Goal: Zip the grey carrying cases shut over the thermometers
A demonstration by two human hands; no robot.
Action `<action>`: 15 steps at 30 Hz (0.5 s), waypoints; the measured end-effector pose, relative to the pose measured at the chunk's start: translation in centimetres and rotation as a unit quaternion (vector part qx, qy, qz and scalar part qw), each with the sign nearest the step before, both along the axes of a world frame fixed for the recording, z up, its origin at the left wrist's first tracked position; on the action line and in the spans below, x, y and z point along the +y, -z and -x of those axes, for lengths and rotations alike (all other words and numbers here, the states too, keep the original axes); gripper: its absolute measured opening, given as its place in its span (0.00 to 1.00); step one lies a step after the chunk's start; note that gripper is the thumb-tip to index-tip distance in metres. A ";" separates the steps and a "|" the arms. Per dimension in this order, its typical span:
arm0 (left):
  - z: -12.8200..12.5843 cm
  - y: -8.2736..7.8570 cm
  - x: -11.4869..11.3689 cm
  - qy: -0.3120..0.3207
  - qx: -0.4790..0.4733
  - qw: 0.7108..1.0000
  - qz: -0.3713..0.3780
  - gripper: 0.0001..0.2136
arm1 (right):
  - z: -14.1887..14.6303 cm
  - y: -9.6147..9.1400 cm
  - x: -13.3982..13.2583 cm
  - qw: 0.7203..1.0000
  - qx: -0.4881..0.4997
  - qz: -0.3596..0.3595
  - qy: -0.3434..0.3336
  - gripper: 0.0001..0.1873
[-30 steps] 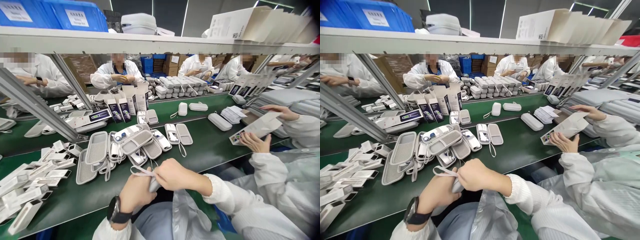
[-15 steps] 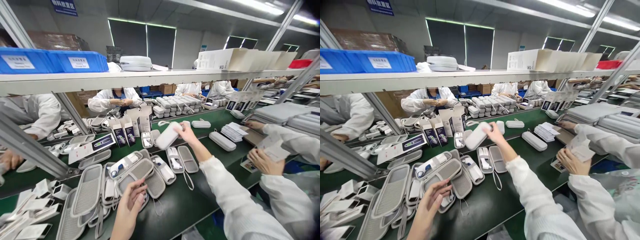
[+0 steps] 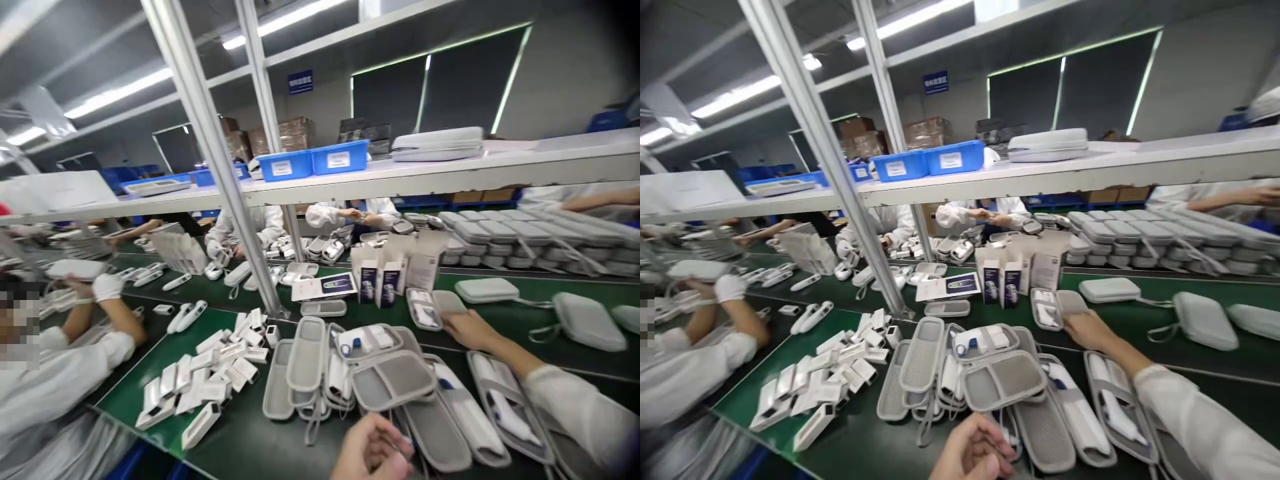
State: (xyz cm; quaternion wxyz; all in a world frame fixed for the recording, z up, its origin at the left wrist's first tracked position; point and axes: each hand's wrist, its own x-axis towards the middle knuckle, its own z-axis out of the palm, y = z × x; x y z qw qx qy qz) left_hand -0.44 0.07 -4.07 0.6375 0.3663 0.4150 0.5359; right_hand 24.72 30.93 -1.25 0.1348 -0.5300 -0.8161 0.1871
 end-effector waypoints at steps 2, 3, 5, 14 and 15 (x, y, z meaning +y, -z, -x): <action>0.4 -0.3 -0.4 0.012 0.005 1.000 0.023 0.29 | -1.2 0.4 1.2 0.998 -0.022 -0.049 -0.043 0.08; 0.4 -0.4 -0.7 0.016 0.010 0.999 0.032 0.29 | -1.9 0.1 1.5 0.995 -0.024 -0.085 -0.042 0.08; 0.0 -1.0 -1.2 0.027 0.021 0.999 0.037 0.29 | -3.0 -1.5 1.3 0.988 -0.017 -0.153 -0.009 0.08; -6.4 -4.1 -0.7 -0.009 0.223 0.965 -0.139 0.36 | 0.7 -12.4 -13.7 0.955 0.046 -0.249 0.153 0.10; -7.1 -3.9 -0.5 -0.014 0.227 0.962 -0.153 0.44 | 1.4 -12.5 -16.0 0.958 0.068 -0.246 0.128 0.10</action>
